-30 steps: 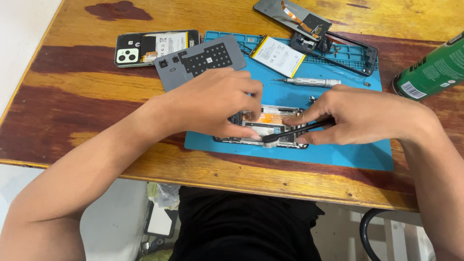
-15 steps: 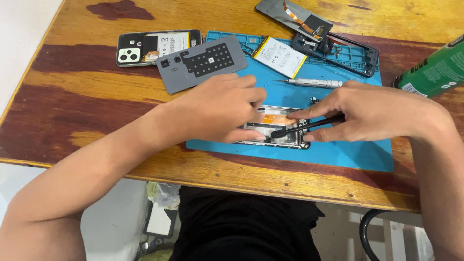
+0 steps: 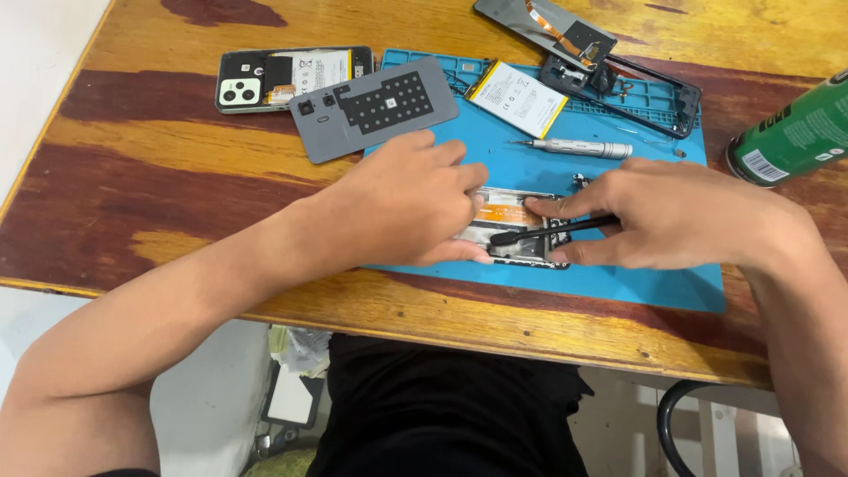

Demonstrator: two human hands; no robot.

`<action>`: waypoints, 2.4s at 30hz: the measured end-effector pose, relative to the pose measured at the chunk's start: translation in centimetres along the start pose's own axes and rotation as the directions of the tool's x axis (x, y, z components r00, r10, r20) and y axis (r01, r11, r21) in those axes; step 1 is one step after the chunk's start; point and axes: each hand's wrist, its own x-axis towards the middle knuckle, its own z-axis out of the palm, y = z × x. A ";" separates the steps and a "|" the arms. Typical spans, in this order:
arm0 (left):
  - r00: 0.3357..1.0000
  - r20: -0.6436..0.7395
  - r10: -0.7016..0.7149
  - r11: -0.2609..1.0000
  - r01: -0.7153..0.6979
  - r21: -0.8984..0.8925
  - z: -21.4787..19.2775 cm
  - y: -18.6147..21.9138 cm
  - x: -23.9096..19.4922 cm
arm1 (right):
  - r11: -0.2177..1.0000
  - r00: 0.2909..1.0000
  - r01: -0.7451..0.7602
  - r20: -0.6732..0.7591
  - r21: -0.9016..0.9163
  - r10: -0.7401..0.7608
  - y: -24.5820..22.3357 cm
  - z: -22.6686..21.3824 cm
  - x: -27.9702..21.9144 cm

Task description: The person cleans the interior of a disassembled smartphone using a brush and compressed air. They repeatedly brush the internal frame and components while occasionally spraying compressed air to remove debris.

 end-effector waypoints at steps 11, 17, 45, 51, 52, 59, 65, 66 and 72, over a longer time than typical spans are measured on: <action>1.000 0.004 -0.021 0.999 0.021 -0.049 -0.6 -0.9 0.2 | 0.992 0.999 0.008 -0.036 -0.124 -0.012 -0.1 -0.4 -0.2; 1.000 0.001 -0.009 0.992 0.009 -0.128 -0.8 -1.4 0.5 | 0.998 0.998 0.056 -0.019 -0.006 -0.056 -0.4 -0.3 -0.1; 0.993 0.096 -0.066 0.960 0.090 -0.265 -0.5 -2.0 -0.1 | 0.986 0.987 0.074 -0.150 0.150 -0.051 4.6 -0.4 1.9; 0.996 0.058 -0.075 0.954 0.088 -0.287 -0.5 -1.8 -0.1 | 0.995 0.967 0.076 -0.249 0.059 -0.059 2.2 1.0 2.0; 0.996 0.059 -0.074 0.954 0.088 -0.285 -0.5 -1.8 0.0 | 0.996 0.961 0.077 -0.271 0.053 -0.059 1.9 1.1 1.9; 0.998 0.051 -0.023 0.966 0.035 -0.256 -1.3 -1.6 0.1 | 0.982 0.967 0.120 -0.242 0.148 -0.082 2.6 0.0 1.7; 0.998 -0.005 0.065 0.919 -0.062 -0.390 -0.9 -1.8 0.3 | 0.964 0.936 0.246 -0.283 0.098 -0.210 4.3 0.2 2.3; 0.998 0.012 0.059 0.913 -0.049 -0.404 -0.8 -1.9 0.3 | 0.953 0.931 0.271 -0.287 0.136 -0.224 4.5 0.1 2.2; 0.998 0.059 0.016 0.884 0.014 -0.467 -0.4 -2.0 0.1 | 0.893 0.931 0.346 -0.219 0.289 -0.291 3.1 0.0 1.3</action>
